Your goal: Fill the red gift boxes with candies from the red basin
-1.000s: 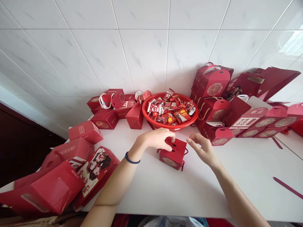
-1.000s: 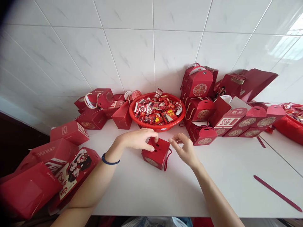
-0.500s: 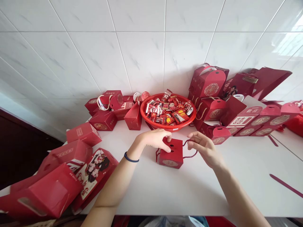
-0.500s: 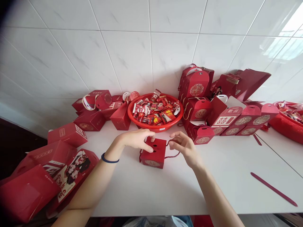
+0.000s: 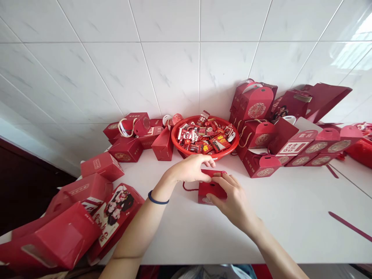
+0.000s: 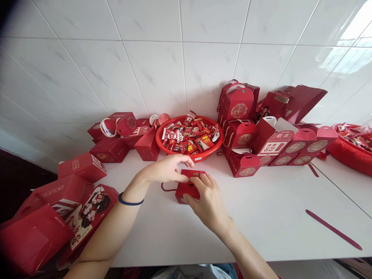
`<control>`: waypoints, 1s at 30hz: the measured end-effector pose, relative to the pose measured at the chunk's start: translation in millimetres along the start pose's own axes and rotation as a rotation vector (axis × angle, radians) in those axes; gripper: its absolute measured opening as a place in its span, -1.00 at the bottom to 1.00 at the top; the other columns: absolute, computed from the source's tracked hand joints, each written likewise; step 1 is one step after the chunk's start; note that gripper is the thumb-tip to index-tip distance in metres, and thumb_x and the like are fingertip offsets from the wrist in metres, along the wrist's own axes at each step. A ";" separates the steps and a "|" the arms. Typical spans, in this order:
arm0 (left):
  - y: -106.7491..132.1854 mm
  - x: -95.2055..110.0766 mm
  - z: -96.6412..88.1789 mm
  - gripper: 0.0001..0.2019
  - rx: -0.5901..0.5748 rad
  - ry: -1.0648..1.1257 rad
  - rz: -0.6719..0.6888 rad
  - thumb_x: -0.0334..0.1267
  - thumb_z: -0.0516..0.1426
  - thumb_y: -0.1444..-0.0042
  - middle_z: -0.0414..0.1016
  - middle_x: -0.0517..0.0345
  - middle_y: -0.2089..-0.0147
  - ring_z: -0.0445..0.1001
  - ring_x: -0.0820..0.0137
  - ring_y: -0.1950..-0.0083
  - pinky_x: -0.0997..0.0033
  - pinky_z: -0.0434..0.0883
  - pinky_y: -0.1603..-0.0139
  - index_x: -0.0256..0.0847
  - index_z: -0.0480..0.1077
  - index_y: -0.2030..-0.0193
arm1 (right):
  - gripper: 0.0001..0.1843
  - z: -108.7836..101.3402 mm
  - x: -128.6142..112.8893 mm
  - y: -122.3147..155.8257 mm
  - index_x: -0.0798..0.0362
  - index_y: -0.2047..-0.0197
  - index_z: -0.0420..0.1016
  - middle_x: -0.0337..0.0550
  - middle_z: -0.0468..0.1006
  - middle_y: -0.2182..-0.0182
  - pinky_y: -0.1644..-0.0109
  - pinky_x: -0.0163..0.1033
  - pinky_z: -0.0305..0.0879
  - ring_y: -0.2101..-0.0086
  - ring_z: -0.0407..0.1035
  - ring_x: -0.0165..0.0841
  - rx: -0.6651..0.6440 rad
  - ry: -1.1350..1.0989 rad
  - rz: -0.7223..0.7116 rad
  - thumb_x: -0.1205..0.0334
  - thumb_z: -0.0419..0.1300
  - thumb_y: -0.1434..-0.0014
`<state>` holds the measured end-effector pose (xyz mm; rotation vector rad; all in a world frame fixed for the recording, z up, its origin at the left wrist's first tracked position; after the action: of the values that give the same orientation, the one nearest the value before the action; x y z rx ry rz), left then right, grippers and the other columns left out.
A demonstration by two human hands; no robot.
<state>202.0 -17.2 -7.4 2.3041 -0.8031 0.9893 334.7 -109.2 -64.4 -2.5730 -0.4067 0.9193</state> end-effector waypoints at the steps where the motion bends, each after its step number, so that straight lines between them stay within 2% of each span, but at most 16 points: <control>1: 2.7 3.0 -0.9 -0.66 0.007 0.090 0.028 -0.25 0.29 -0.03 0.53 0.06 -0.01 0.55 0.35 0.23 0.36 0.45 0.22 -0.19 0.43 0.03 | -0.71 -2.4 -0.1 -1.4 -0.02 0.06 0.53 -0.07 0.58 0.19 0.10 -0.06 0.43 0.18 0.44 -0.15 -0.007 -0.004 0.004 0.32 0.33 -0.11; 4: 11.4 16.0 1.2 -0.69 0.006 0.300 0.167 -0.16 0.24 -0.18 0.54 0.04 0.02 0.57 0.32 0.12 0.28 0.49 0.08 -0.19 0.42 -0.03 | -0.75 -14.1 -3.8 -5.7 -0.02 0.07 0.52 -0.09 0.58 0.21 0.13 -0.09 0.43 0.22 0.44 -0.18 -0.047 -0.080 0.015 0.24 0.32 -0.15; 7: 20.0 30.2 8.5 -0.70 0.015 0.425 0.293 -0.19 0.25 -0.21 0.51 -0.02 -0.05 0.53 0.28 -0.04 0.23 0.49 -0.08 -0.21 0.41 -0.04 | -0.62 -25.7 -8.3 -7.9 -0.01 -0.04 0.48 -0.05 0.59 0.10 0.10 -0.13 0.43 0.16 0.48 -0.19 -0.060 -0.222 0.042 0.03 0.32 -0.21; 9: 24.7 38.3 15.8 -0.69 0.007 0.495 0.340 -0.21 0.25 -0.22 0.48 -0.05 -0.06 0.51 0.25 -0.09 0.22 0.50 -0.10 -0.22 0.40 -0.07 | -0.61 -32.1 -8.0 -7.5 0.02 -0.05 0.46 -0.03 0.60 0.11 0.13 -0.16 0.43 0.17 0.50 -0.20 0.009 -0.264 0.088 -0.02 0.26 -0.26; 11: 28.6 46.2 23.2 -0.67 0.005 0.536 0.400 -0.22 0.26 -0.22 0.46 -0.08 -0.10 0.49 0.23 -0.12 0.20 0.50 -0.13 -0.21 0.40 -0.09 | -0.71 -37.0 -5.8 -5.0 0.03 0.05 0.47 -0.05 0.60 0.22 0.19 -0.19 0.41 0.25 0.49 -0.23 0.112 -0.250 0.142 0.01 0.20 -0.30; 13: 31.5 52.8 28.6 -0.66 0.041 0.523 0.469 -0.24 0.28 -0.20 0.41 -0.09 -0.19 0.46 0.20 -0.19 0.17 0.47 -0.20 -0.19 0.42 -0.09 | -0.78 -40.2 -3.6 -0.9 0.02 0.16 0.48 -0.10 0.58 0.31 0.25 -0.20 0.38 0.32 0.46 -0.26 0.207 -0.211 0.180 0.05 0.17 -0.32; 16: 33.8 59.3 33.7 -0.64 0.095 0.443 0.559 -0.24 0.29 -0.17 0.34 -0.09 -0.30 0.38 0.13 -0.31 0.12 0.43 -0.28 -0.15 0.45 -0.11 | -0.81 -42.8 -0.3 6.7 0.00 0.17 0.52 -0.12 0.56 0.31 0.27 -0.21 0.36 0.32 0.43 -0.28 0.343 -0.161 0.198 0.09 0.15 -0.34; 19: 33.6 61.7 36.1 -0.64 0.095 0.337 0.621 -0.24 0.28 -0.19 0.35 -0.10 -0.32 0.35 0.11 -0.36 0.10 0.38 -0.34 -0.15 0.47 -0.13 | -0.81 -40.5 6.1 14.0 -0.01 0.19 0.54 -0.12 0.54 0.31 0.27 -0.19 0.36 0.32 0.42 -0.29 0.456 -0.136 0.163 0.13 0.13 -0.36; 22: 30.3 59.9 36.7 -0.62 0.108 0.203 0.616 -0.23 0.28 -0.19 0.38 -0.09 -0.31 0.34 0.12 -0.37 0.10 0.35 -0.37 -0.13 0.47 -0.15 | -0.83 -34.5 16.2 19.9 -0.02 0.20 0.54 -0.12 0.56 0.32 0.21 -0.16 0.38 0.30 0.43 -0.28 0.520 -0.113 0.096 0.20 0.13 -0.37; 25: 26.3 56.9 37.2 -0.60 0.103 0.122 0.590 -0.22 0.28 -0.19 0.37 -0.09 -0.33 0.36 0.11 -0.35 0.09 0.35 -0.36 -0.12 0.47 -0.18 | -0.86 -33.7 25.4 25.2 -0.01 0.23 0.52 -0.15 0.56 0.38 0.25 -0.18 0.36 0.36 0.42 -0.30 0.551 -0.113 0.030 0.27 0.14 -0.36; 27: 24.9 55.5 36.5 -0.60 0.094 0.106 0.588 -0.23 0.27 -0.20 0.37 -0.08 -0.34 0.37 0.12 -0.35 0.12 0.34 -0.37 -0.12 0.47 -0.19 | -0.86 -40.5 29.4 28.1 -0.01 0.25 0.52 -0.16 0.56 0.42 0.27 -0.19 0.35 0.41 0.40 -0.32 0.580 -0.100 0.028 0.27 0.16 -0.35; 30: 23.7 52.9 32.0 -0.62 0.098 0.122 0.586 -0.21 0.24 -0.23 0.38 -0.04 -0.33 0.37 0.15 -0.35 0.15 0.35 -0.36 -0.11 0.47 -0.19 | -0.86 -63.7 33.0 29.2 0.00 0.26 0.56 -0.14 0.60 0.40 0.26 -0.18 0.37 0.40 0.44 -0.31 0.688 -0.067 0.101 0.21 0.20 -0.34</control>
<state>230.5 -71.1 18.6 2.0936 -1.4487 1.4232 405.0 -138.3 -49.5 -1.9467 0.0326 0.9705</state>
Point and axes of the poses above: each hand's wrist, its own y-axis away from the middle knuckle, its own z-axis out of the palm, x = y × z, the point moved 4 cm from there along -y, towards the middle knuckle
